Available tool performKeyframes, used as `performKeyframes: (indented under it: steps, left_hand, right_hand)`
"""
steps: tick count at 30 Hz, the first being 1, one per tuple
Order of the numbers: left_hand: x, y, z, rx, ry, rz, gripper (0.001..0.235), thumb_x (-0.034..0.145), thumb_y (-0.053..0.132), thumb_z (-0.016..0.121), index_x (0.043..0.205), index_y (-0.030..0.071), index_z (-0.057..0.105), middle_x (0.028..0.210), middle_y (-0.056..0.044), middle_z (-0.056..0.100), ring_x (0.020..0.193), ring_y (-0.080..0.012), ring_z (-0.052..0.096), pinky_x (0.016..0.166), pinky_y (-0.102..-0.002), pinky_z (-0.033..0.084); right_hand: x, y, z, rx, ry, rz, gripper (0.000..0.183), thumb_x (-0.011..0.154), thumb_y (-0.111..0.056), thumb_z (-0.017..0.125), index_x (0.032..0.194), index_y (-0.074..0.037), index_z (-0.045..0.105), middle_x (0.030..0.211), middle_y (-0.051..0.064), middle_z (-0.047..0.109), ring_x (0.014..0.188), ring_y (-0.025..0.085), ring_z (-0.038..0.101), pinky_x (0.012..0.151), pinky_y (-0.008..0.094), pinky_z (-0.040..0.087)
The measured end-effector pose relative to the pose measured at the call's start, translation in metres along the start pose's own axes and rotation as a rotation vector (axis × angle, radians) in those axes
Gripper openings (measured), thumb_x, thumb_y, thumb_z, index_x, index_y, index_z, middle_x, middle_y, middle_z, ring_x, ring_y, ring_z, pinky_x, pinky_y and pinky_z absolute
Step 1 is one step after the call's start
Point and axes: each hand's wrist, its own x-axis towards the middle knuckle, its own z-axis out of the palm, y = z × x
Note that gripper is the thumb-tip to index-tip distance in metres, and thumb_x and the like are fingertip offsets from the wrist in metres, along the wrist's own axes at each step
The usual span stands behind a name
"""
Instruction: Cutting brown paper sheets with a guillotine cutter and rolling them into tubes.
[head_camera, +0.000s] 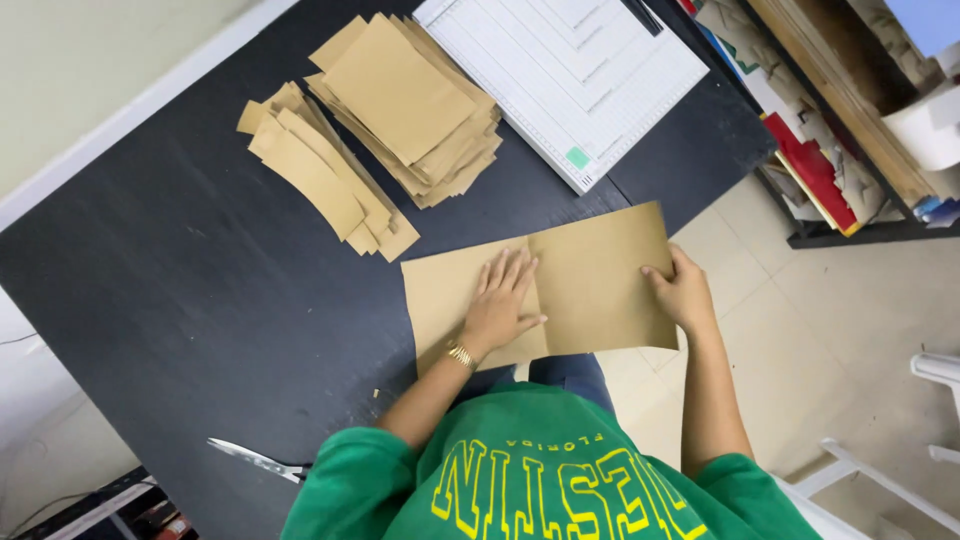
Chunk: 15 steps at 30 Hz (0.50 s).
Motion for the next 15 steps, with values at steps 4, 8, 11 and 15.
performKeyframes:
  steps: [4,8,11,15]
  left_hand:
    - [0.006,-0.012,0.032,0.155,-0.066,-0.001,0.117,0.077,0.082,0.059,0.165,0.015,0.018,0.173,-0.013,0.007,0.159,-0.0360,0.000,0.126,-0.059,-0.001]
    - [0.006,-0.011,0.036,0.195,-0.057,0.007,0.116,0.077,0.087,0.052,0.165,0.019,0.019,0.174,-0.012,0.007,0.159,-0.0364,-0.001,0.123,-0.064,-0.006]
    - [0.005,-0.002,0.041,0.192,-0.058,-0.034,0.111,0.080,0.083,0.053,0.165,0.021,0.018,0.173,-0.016,0.006,0.158,-0.0415,-0.001,0.119,-0.071,-0.004]
    - [0.004,0.002,0.052,0.195,0.009,-0.072,0.109,0.082,0.081,0.053,0.164,0.019,0.020,0.172,-0.018,0.006,0.157,-0.0431,-0.001,0.117,-0.073,-0.006]
  right_hand:
    - [-0.021,-0.006,0.008,-0.457,0.180,-0.052,0.091,0.082,-0.009,0.082,0.159,-0.011,0.035,0.142,0.028,0.057,0.126,0.049,0.057,0.096,0.065,0.054]
    - [-0.049,0.042,0.044,0.030,0.338,0.118,0.104,0.079,-0.004,0.085,0.160,-0.003,0.021,0.147,0.035,0.045,0.129,0.053,0.053,0.106,0.065,0.048]
    - [-0.065,0.099,0.082,0.439,0.488,0.329,0.108,0.090,-0.023,0.090,0.161,-0.017,0.008,0.144,0.027,0.041,0.133,0.047,0.048,0.108,0.063,0.044]
    - [-0.088,0.108,0.117,1.011,0.167,0.600,0.054,0.102,-0.028,0.071,0.137,0.000,0.040,0.128,0.020,0.051,0.116,0.037,0.062,0.094,0.057,0.054]
